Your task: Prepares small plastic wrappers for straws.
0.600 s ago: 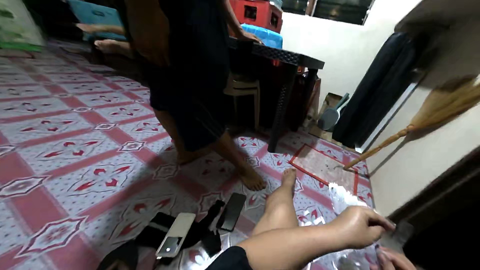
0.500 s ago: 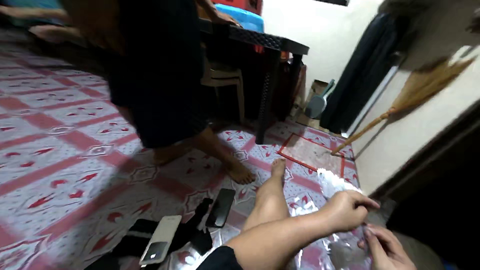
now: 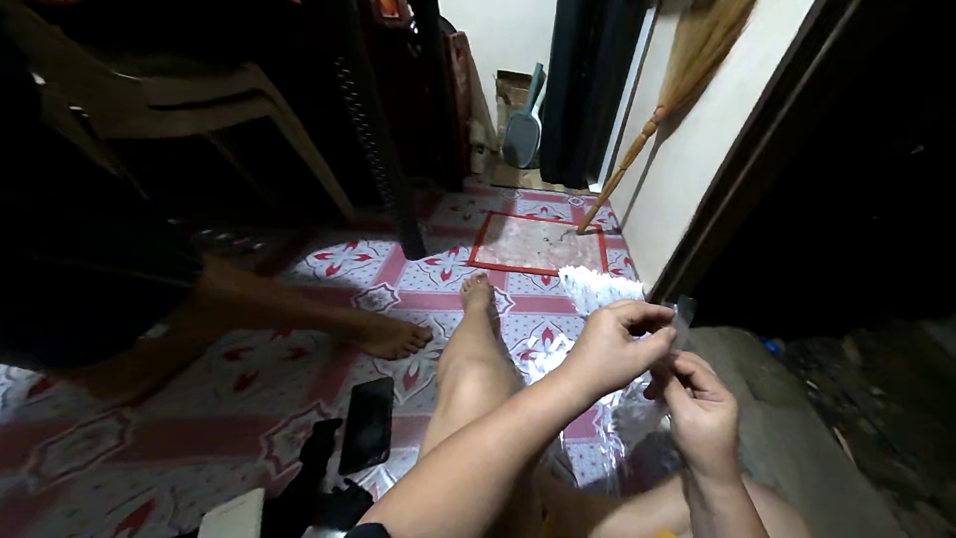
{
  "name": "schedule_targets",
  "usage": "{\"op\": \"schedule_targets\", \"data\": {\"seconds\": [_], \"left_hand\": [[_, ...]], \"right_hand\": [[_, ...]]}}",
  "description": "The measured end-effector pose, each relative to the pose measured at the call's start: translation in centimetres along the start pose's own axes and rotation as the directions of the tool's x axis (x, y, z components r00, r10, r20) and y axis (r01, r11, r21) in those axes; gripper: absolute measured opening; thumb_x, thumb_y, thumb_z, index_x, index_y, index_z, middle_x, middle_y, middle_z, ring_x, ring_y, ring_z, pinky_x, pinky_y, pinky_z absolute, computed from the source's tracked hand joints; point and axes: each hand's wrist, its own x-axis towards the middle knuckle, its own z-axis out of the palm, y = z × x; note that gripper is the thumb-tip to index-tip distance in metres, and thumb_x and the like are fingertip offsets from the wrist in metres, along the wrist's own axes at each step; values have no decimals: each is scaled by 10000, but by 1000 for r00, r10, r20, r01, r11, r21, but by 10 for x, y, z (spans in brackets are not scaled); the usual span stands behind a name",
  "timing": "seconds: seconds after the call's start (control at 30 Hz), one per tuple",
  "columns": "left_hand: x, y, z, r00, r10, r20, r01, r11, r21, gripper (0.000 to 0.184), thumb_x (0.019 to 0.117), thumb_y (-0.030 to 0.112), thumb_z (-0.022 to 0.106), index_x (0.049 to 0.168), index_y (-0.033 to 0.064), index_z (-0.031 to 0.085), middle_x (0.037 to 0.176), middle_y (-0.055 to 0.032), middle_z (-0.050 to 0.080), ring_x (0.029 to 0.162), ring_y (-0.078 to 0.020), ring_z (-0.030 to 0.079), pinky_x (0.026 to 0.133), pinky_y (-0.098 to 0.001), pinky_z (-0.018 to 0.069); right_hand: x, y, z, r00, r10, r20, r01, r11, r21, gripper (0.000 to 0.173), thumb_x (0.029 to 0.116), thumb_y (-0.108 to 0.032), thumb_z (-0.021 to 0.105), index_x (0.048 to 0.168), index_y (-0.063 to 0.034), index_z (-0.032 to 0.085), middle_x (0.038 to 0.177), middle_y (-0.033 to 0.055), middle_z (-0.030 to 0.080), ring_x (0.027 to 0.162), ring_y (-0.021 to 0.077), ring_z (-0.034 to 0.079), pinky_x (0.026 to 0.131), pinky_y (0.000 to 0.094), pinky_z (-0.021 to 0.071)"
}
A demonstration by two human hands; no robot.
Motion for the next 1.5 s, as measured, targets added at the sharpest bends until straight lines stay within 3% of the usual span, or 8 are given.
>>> {"op": "schedule_targets", "data": {"seconds": [0.27,0.43,0.67,0.83,1.0,1.3,1.37,1.5], "left_hand": [[-4,2,-8,987,-161,-19,159,984,-79,337,906,341,795,1152,114,761,1030,2,767,919,-118,737,868,-326,632],[-8,2,-9,982,-185,-48,181,980,-85,293,883,331,822,1077,116,770,941,9,766,824,-110,730,797,-314,634],[-10,3,-9,983,-171,-67,154,965,-214,622,876,196,832,1410,65,541,906,-66,765,775,-184,738,782,-369,638],[-11,-18,-7,977,-194,-82,170,956,-241,649,882,197,825,1438,78,511,920,-85,769,802,-213,750,818,-408,641],[-13,4,-10,972,-217,-93,184,944,-275,695,853,137,844,1447,60,490,907,-91,764,791,-205,743,815,-393,637],[-15,4,-11,973,-204,-104,168,945,-279,663,868,126,829,1441,69,499,895,-94,762,780,-201,742,794,-386,637],[-15,3,-10,976,-186,-109,148,946,-289,664,869,117,827,1441,62,494,896,-103,759,779,-205,741,791,-386,636],[-15,-2,-7,985,-128,-119,94,962,-256,669,869,127,830,1443,59,493,925,-86,769,798,-191,747,794,-367,639]], "right_hand": [[-4,0,7,998,3,61,2,997,-73,92,925,-65,697,1000,-89,744,1022,55,672,829,186,681,675,335,631],[-7,2,8,996,14,92,-7,997,-77,64,916,-73,721,972,-97,742,1028,52,674,841,188,685,694,342,637],[-6,5,4,996,16,93,-10,998,-59,71,920,-80,718,989,-85,736,1039,58,668,837,182,679,691,331,630],[-7,0,7,994,56,99,-51,997,-53,99,914,-82,738,1013,-84,748,1081,69,675,820,191,690,655,330,639],[-6,5,6,995,51,80,-44,995,-90,59,918,-83,719,974,-93,736,1014,45,660,812,171,671,664,321,624],[-3,7,10,997,36,75,-33,999,-35,76,913,-77,727,989,-72,733,1009,55,656,825,177,669,679,320,621],[-4,3,11,998,35,43,-33,999,-32,92,894,-66,749,986,-71,745,1119,96,659,901,201,682,722,331,633],[-2,-10,5,1000,-2,9,2,1000,-26,106,850,-79,804,951,-91,778,1371,158,554,1121,241,649,860,315,627]]}}
